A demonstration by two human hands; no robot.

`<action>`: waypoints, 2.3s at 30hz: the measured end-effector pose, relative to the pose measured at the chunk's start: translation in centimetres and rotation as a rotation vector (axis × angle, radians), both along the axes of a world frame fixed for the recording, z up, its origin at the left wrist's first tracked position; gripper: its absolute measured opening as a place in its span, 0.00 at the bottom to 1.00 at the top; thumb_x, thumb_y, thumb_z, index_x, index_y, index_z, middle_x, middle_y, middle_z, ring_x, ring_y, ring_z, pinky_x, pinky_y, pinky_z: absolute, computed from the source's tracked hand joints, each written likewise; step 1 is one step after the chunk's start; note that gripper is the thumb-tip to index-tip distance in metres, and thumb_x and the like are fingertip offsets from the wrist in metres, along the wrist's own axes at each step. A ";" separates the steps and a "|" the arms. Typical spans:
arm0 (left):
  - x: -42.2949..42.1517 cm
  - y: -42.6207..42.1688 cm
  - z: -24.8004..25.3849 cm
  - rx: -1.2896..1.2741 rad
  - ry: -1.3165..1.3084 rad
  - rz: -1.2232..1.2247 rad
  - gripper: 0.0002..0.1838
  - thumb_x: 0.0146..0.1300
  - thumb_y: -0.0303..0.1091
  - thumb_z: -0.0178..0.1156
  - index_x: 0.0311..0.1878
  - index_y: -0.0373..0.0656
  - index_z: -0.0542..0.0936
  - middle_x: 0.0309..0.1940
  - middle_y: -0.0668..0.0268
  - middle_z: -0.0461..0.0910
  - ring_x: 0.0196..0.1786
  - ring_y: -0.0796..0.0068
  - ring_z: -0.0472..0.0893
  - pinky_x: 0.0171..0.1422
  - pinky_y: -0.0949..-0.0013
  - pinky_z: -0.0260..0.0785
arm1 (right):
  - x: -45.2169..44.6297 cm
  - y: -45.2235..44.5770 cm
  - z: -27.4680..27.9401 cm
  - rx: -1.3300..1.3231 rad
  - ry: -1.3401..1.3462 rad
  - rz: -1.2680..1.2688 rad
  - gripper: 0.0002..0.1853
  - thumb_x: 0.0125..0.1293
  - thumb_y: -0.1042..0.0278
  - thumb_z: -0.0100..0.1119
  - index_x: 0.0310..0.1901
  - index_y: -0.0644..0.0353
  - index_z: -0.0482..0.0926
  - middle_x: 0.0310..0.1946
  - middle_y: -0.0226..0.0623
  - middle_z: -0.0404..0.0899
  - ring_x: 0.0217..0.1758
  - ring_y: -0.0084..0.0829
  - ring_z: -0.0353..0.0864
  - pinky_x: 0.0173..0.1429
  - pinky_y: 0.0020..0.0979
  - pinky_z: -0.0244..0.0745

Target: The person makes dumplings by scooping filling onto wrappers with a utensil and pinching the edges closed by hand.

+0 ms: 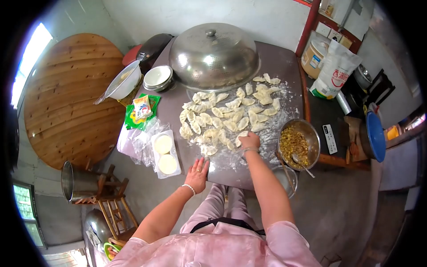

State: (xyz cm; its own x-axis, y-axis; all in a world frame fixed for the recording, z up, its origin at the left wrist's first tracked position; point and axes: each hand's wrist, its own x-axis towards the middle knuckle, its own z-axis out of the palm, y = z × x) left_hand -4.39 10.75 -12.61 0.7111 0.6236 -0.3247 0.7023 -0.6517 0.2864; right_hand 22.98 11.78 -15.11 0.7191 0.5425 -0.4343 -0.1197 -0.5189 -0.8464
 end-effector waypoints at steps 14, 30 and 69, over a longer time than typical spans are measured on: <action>-0.2 0.0 -0.7 0.028 -0.024 -0.004 0.36 0.58 0.29 0.51 0.70 0.43 0.51 0.71 0.53 0.46 0.73 0.50 0.47 0.72 0.49 0.43 | 11.8 0.0 1.9 0.471 0.213 -0.390 0.18 0.50 0.85 0.55 0.45 0.69 0.73 0.31 0.40 0.76 0.24 0.31 0.75 0.20 0.30 0.70; -0.2 0.0 -0.2 0.015 -0.020 0.003 0.35 0.59 0.28 0.49 0.70 0.44 0.52 0.71 0.53 0.46 0.73 0.51 0.47 0.72 0.49 0.43 | -4.0 0.7 3.7 -0.282 -0.726 0.640 0.20 0.46 0.55 0.65 0.38 0.60 0.80 0.39 0.46 0.78 0.44 0.45 0.78 0.47 0.41 0.74; -0.1 0.2 0.2 -0.001 -0.013 0.008 0.34 0.59 0.28 0.47 0.70 0.44 0.52 0.71 0.53 0.46 0.73 0.51 0.47 0.72 0.50 0.43 | -3.7 1.0 0.2 -0.129 -0.624 0.524 0.24 0.48 0.63 0.64 0.50 0.51 0.76 0.41 0.41 0.78 0.45 0.43 0.77 0.47 0.39 0.75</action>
State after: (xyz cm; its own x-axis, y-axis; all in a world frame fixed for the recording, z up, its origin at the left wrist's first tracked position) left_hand -4.44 10.92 -12.38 0.7104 0.6287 -0.3163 0.7035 -0.6460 0.2961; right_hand 19.26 12.76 -14.90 0.5163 0.8478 -0.1208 0.6372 -0.4746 -0.6072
